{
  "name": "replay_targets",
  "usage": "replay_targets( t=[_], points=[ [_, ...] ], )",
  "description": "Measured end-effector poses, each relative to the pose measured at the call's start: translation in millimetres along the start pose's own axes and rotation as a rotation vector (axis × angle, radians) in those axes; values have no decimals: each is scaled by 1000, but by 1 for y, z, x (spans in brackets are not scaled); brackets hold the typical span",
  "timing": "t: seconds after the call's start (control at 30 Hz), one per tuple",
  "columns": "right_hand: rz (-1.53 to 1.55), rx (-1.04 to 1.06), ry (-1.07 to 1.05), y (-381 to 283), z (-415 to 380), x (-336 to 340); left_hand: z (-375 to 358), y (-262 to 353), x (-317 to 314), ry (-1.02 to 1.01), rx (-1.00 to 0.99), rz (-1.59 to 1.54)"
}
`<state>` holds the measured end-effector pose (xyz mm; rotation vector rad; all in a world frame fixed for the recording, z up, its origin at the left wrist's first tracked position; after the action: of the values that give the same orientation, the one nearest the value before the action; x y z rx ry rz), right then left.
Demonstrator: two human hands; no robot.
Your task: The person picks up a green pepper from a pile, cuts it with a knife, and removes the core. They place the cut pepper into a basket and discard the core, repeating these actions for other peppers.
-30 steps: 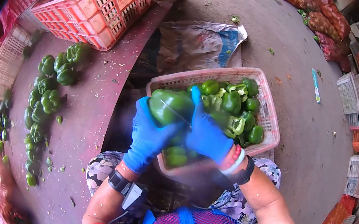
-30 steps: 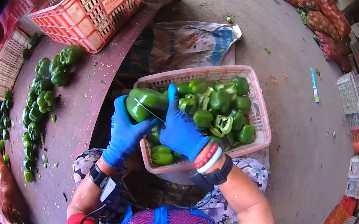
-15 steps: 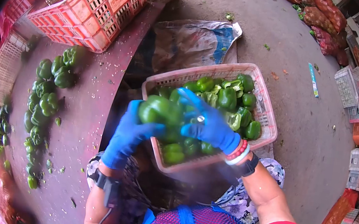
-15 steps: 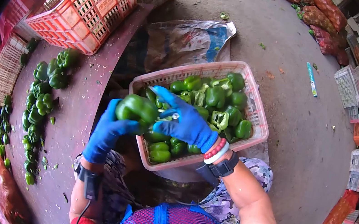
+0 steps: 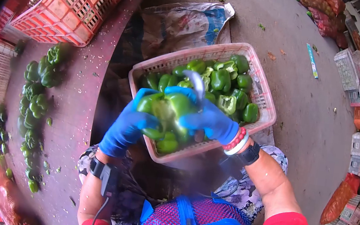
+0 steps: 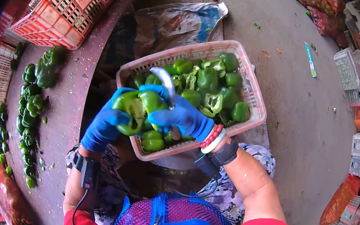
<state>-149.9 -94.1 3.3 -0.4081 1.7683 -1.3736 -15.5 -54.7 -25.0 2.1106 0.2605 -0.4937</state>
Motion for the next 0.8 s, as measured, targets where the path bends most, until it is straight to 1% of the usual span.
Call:
replay_targets(
  t=[0.03,0.07,0.13,0.17,0.2,0.27,0.3,0.37,0.43,0.47,0.5,0.53,0.6,0.63,0.7,0.73,0.77,0.8],
  points=[
    [142,-16,-7,8,-4,5,-2,1,0,-69,1,-65],
    [281,-28,-14,20,-5,13,-3,2,-1,-88,-6,-158],
    [318,88,84,4,-13,20,-9,6,-2,-100,-36,-318],
    [332,148,131,-3,-18,23,-11,8,-6,-146,-21,-336],
    [146,249,159,-13,-22,31,-12,7,-9,-239,-4,-356],
    [23,261,302,-19,-36,48,-5,6,-12,-261,-38,-386],
    [-39,259,374,-26,-41,53,0,7,-16,-188,-82,-399],
    [-75,179,389,-25,-51,61,4,9,-24,-133,-99,-414],
    [-104,93,397,-21,-58,69,4,7,-33,-160,-56,-417],
    [-113,48,400,-17,-61,72,6,6,-34,-250,-51,-404],
    [-137,129,349,-25,-60,70,5,23,-18,-117,-347,61],
    [-157,211,298,-33,-59,67,-3,42,-20,28,-629,530],
    [-130,364,260,-56,-58,68,16,35,18,256,-356,231],
    [-72,307,325,-67,-65,77,18,31,32,370,-247,48],
    [44,202,459,-91,-83,105,19,33,54,446,-246,-75],
    [-373,22,345,-96,-84,117,20,34,51,431,-216,-65],
    [-644,-143,474,-82,-99,136,26,31,47,366,-204,-74],
    [-1112,-78,391,-62,-108,165,32,25,44,301,-191,-83]
  ],
)
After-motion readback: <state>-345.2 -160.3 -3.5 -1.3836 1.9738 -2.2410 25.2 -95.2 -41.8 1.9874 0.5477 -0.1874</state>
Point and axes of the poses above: each hand's wrist, its own z-axis towards the middle knuckle, its own x-axis out of the back of the hand, y = z × x, the point moved 10 cm from there along z, towards the middle knuckle, and after that the axes turned 10 degrees about x, right-handed, at the moved point
